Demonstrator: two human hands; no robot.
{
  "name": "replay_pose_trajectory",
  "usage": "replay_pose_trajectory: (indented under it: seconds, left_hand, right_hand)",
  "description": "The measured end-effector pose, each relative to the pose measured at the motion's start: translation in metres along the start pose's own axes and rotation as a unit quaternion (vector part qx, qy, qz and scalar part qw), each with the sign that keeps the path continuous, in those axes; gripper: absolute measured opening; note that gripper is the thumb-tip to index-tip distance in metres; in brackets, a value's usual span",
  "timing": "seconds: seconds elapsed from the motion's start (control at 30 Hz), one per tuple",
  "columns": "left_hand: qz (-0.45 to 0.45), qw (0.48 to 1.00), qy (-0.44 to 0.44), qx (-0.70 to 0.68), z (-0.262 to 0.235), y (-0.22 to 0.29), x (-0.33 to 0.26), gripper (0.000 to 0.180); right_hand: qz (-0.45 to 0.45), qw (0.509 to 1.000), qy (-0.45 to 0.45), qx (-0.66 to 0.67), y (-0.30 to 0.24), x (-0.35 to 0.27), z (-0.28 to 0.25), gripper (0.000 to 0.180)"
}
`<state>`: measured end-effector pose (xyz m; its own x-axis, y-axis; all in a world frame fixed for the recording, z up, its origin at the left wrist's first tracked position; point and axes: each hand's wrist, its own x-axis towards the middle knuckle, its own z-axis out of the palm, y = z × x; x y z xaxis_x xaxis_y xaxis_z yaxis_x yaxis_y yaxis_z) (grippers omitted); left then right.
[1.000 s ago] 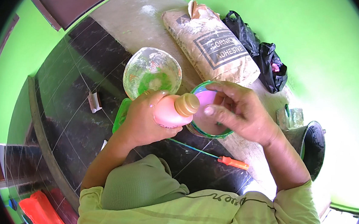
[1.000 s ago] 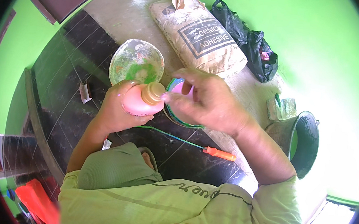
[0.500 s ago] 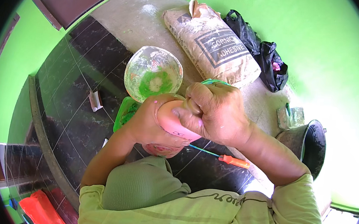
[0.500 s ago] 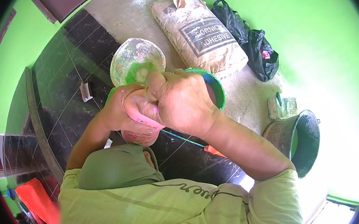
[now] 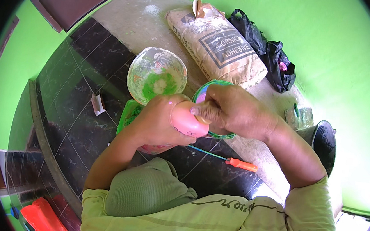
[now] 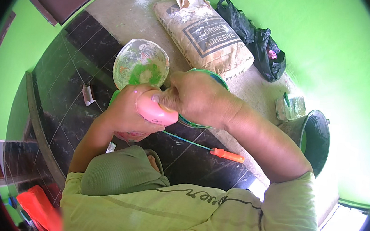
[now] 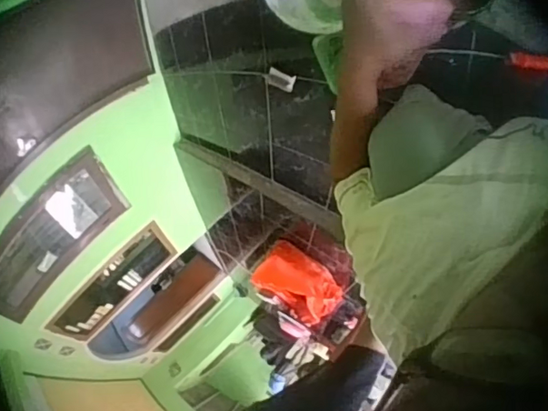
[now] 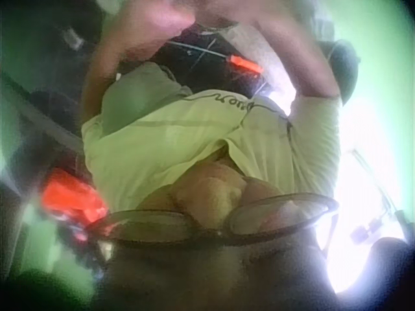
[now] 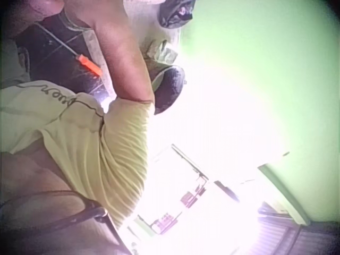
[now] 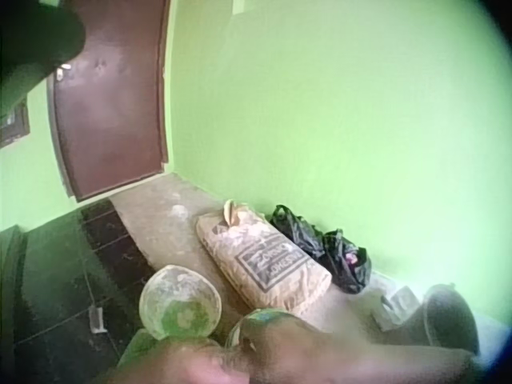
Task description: The person mixes a green liquid in a bucket using a trowel, then adds a pink liquid from a bottle into a second bucket containing a purple mixture and stirs it. The person handles a plastic bag, a trowel, and a bottle during the process.
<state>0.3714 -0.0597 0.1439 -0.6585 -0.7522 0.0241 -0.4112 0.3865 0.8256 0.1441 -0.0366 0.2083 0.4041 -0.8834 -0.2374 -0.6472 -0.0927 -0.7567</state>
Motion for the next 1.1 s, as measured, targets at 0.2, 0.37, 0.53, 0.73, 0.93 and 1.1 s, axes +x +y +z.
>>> replay_pose_trajectory:
  seconds: [0.2, 0.37, 0.53, 0.73, 0.93, 1.1]
  left_hand:
    - [-0.006, 0.997, -0.055, -0.061, -0.004, -0.004, 0.001, 0.064]
    - [-0.003, 0.977, -0.087, -0.195, -0.005, -0.014, 0.002, 0.067]
    - [-0.020, 0.987, -0.090, -0.135, -0.015, -0.013, 0.001, 0.071]
    - [0.007, 0.992, -0.045, -0.118, -0.015, -0.007, -0.006, 0.077]
    - [-0.004, 1.000, -0.030, 0.003, -0.017, 0.004, -0.010, 0.072]
    - [-0.018, 0.997, -0.039, 0.058, -0.015, -0.005, -0.007, 0.070]
  right_hand:
    - [-0.171, 0.985, -0.003, 0.000, 0.005, -0.008, 0.005, 0.023]
    - [-0.258, 0.964, -0.002, 0.062, 0.006, -0.007, -0.001, 0.026]
    - [-0.119, 0.921, 0.020, 0.371, 0.036, -0.002, -0.021, 0.050]
    - [-0.031, 0.822, 0.062, 0.565, 0.070, -0.021, -0.031, 0.049]
    - [0.074, 0.889, 0.090, 0.442, 0.091, -0.041, -0.030, 0.044]
    - [0.167, 0.914, 0.192, 0.316, 0.115, -0.065, -0.027, 0.038]
